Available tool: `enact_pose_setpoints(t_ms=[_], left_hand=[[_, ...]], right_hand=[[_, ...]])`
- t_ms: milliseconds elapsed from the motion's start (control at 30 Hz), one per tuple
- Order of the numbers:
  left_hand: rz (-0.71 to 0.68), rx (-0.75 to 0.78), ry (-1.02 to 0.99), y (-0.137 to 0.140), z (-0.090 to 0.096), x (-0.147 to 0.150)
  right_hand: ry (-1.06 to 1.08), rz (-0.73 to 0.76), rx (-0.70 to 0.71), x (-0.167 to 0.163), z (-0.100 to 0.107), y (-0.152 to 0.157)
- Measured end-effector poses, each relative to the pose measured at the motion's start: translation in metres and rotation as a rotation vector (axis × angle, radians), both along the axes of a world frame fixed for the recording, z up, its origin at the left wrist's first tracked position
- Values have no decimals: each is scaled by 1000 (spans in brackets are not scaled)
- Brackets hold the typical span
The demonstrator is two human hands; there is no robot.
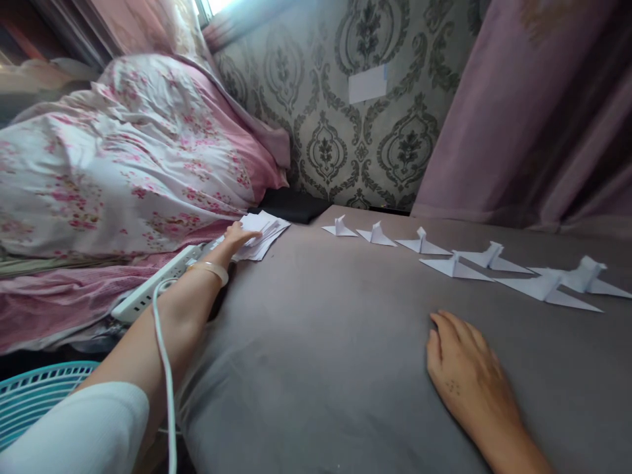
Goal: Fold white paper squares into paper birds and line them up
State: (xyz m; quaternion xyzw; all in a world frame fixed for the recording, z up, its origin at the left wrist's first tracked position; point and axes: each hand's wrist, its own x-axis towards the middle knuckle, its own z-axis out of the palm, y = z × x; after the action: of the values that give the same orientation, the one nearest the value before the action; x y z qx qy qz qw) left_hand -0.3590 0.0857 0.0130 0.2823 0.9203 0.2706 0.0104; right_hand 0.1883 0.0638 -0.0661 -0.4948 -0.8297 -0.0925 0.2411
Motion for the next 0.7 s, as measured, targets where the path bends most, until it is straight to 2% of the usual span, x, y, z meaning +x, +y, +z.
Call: enact_pose_setpoints(t_ms=[233,400,467,567,633,700], left_hand=[[27,144,5,-6,5,7],[82,356,49,-22,28,32],[92,481,70,-25,43,50],[7,665,37,-21,62,86],[-97,753,-62,-17,66,118],[-191,806,-208,-15,62,156]], right_hand=[[1,-25,-12,-4,5,-2],[17,-35,12,-6,5,-3],[26,-32,15,-7,5,-3],[41,-23,4,-8,7,-4],[61,-3,-23,-9,9,-5],[114,28,-60,-9,11,-6]])
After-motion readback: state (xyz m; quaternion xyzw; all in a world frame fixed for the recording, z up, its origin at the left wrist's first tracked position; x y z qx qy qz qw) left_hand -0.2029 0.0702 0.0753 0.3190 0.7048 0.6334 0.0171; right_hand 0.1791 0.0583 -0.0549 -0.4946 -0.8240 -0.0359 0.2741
